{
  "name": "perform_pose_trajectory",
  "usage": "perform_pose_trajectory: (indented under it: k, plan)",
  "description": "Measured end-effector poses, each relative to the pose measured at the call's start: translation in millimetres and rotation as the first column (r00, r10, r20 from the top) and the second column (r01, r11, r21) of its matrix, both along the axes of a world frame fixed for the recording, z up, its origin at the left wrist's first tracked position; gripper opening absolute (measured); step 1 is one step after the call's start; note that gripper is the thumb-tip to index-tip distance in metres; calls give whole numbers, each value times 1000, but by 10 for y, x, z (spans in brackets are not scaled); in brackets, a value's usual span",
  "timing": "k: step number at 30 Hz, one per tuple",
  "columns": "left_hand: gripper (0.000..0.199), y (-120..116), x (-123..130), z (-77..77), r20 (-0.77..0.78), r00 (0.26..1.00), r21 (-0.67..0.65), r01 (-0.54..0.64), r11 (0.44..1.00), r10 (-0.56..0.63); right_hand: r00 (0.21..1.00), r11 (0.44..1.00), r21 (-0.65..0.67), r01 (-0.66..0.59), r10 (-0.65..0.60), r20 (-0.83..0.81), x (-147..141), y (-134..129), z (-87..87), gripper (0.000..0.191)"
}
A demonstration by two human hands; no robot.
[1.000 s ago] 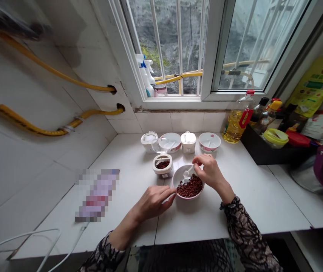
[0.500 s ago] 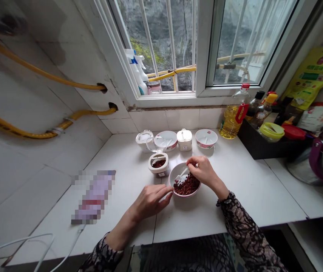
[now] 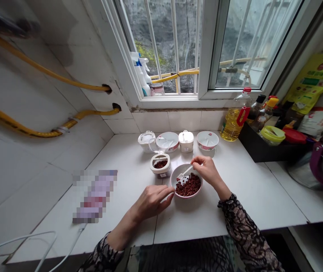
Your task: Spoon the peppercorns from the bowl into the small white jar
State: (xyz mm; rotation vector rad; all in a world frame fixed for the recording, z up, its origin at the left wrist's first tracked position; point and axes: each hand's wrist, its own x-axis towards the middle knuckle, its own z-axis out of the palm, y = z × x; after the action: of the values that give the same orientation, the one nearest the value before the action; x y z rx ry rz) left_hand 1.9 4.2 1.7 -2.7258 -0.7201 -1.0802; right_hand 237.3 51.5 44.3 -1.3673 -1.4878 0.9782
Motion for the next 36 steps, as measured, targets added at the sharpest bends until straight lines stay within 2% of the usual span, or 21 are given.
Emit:
perform_pose_trajectory:
  k: [8,13,18,21,24,26,27,29,32,36]
  plan:
    - [17,2,-8,-26,-9,1000,-4,-13,1000,13,999,999,30,32,-32,5,-14,25,-58,16]
    - [17,4,-8,-33,0,1000,-8,-12,1000,12,992,999,20,27,-25,-123,-40,80,-55,18]
    - [16,3,-7,-28,9,1000,-16,1,1000,-1,987,978,187,93,-65,-149,-217,79,-4,23]
    - [15,2,-7,-27,2,1000,-26,-6,1000,6,997,915,397,74,-74,-14,-375,22,8,18]
    - [17,-1,-5,-20,3,1000,-23,-13,1000,13,973,775,624,-97,-59,224,-488,-41,11,18]
    - [18,-2,-3,-14,6,1000,-18,-11,1000,11,946,701,690,-183,-66,318,-502,-71,29,22]
    - [19,-2,-3,-12,5,1000,-17,-10,1000,10,939,686,701,-192,-78,334,-485,-81,46,22]
    - [18,-1,-3,-14,4,1000,-16,-7,1000,7,940,699,698,-153,-115,322,-406,-93,91,20]
    - [17,5,-7,-29,9,1000,-12,-3,1000,4,947,765,639,-83,-140,290,-204,-87,139,16]
    - [16,10,-12,-44,7,1000,-15,-4,1000,4,925,840,516,-166,-49,377,46,-55,83,15]
